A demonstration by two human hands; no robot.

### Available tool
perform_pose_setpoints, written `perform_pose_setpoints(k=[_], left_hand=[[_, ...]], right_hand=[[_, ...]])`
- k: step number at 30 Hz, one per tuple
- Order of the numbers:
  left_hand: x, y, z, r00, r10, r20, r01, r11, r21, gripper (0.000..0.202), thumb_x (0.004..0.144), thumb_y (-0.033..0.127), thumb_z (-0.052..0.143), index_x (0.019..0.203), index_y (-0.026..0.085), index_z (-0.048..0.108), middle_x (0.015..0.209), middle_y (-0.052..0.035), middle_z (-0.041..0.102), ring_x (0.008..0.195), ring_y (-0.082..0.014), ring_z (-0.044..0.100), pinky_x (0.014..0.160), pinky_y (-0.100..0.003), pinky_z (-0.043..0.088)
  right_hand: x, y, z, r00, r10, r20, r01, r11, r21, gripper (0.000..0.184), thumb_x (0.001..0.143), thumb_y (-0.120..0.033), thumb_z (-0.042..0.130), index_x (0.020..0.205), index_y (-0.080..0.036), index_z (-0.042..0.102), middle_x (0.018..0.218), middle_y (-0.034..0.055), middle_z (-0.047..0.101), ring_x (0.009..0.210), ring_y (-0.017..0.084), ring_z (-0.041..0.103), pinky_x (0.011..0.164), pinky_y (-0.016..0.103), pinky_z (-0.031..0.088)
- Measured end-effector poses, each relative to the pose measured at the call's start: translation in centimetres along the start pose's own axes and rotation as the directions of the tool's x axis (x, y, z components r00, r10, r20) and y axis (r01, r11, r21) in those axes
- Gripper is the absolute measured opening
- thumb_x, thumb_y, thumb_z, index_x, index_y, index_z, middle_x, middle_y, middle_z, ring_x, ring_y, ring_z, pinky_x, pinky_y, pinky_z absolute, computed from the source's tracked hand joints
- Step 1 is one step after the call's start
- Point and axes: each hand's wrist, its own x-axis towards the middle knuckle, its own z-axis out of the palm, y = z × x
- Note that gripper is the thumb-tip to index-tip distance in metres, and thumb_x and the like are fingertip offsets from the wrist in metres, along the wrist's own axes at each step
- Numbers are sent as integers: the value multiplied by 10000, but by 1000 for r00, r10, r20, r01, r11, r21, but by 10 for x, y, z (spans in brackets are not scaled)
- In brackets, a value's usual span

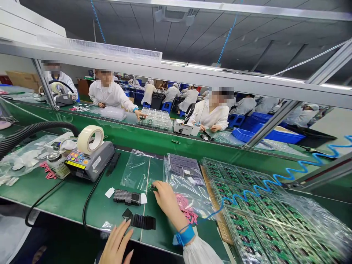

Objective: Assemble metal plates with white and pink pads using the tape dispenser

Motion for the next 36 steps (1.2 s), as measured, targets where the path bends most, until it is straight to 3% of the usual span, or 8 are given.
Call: perform_pose_setpoints(k=[4, 11, 17, 24, 29, 33, 36], left_hand=[[2, 2, -10, 999, -48, 22, 49, 997, -63, 520, 850, 216, 559, 1356, 189, 441, 1291, -81, 629, 1183, -229, 588, 938, -341, 542], [15, -4, -33, 955, -273, 119, 288, 948, -134, 543, 888, 246, 513, 1407, 225, 356, 1390, -107, 535, 1283, -260, 489, 975, -437, 515], [17, -2, -32, 967, -198, 162, 211, 975, -68, 635, 904, 274, 482, 1467, 196, 197, 1404, -122, 514, 1281, -266, 490, 978, -470, 505], [15, 10, -37, 943, -235, 235, 255, 965, -56, 644, 919, 271, 444, 1478, 219, 130, 1461, -102, 437, 1334, -266, 419, 992, -484, 488], [16, 12, -37, 956, -191, 221, 199, 980, -15, 667, 920, 239, 430, 1482, 202, 71, 1452, -106, 443, 1321, -276, 437, 973, -523, 495], [17, 18, -36, 952, -246, 184, 263, 962, -74, 623, 913, 225, 449, 1471, 206, 173, 1455, -127, 444, 1336, -292, 414, 976, -532, 491], [21, 28, -38, 932, -341, 124, 358, 918, -169, 517, 914, 201, 448, 1414, 207, 315, 1425, -126, 487, 1346, -279, 404, 1015, -550, 451]], right_hand=[[-29, -22, -9, 998, -65, 16, 62, 992, 111, 258, 842, -98, 522, 1067, -179, 617, 1110, 72, 663, 1051, 188, 613, 917, 323, 500], [-75, -36, -12, 999, -11, 51, -1, 973, 229, 406, 778, -230, 651, 1174, -181, 573, 1177, 105, 640, 1089, 240, 611, 924, 371, 522], [-90, -32, -2, 994, 60, 94, -85, 955, 284, 545, 688, -157, 705, 1211, -202, 557, 1215, 96, 613, 1121, 264, 587, 934, 385, 518], [-89, -30, 1, 988, 110, 105, -142, 919, 368, 320, 799, -123, 563, 1101, -219, 610, 1118, 84, 618, 1046, 247, 589, 885, 398, 508], [-81, -29, -1, 984, 152, 92, -177, 873, 455, 224, 736, -101, 615, 932, -208, 629, 1032, 65, 623, 984, 232, 594, 854, 377, 496], [-80, -27, 2, 974, 217, 68, -218, 813, 540, 192, 642, -108, 659, 792, -204, 586, 881, 26, 629, 860, 207, 601, 770, 332, 497], [-83, -25, 7, 957, 284, 53, -255, 748, 613, 93, 672, -197, 643, 697, -200, 553, 722, 7, 608, 710, 180, 585, 680, 304, 486]])
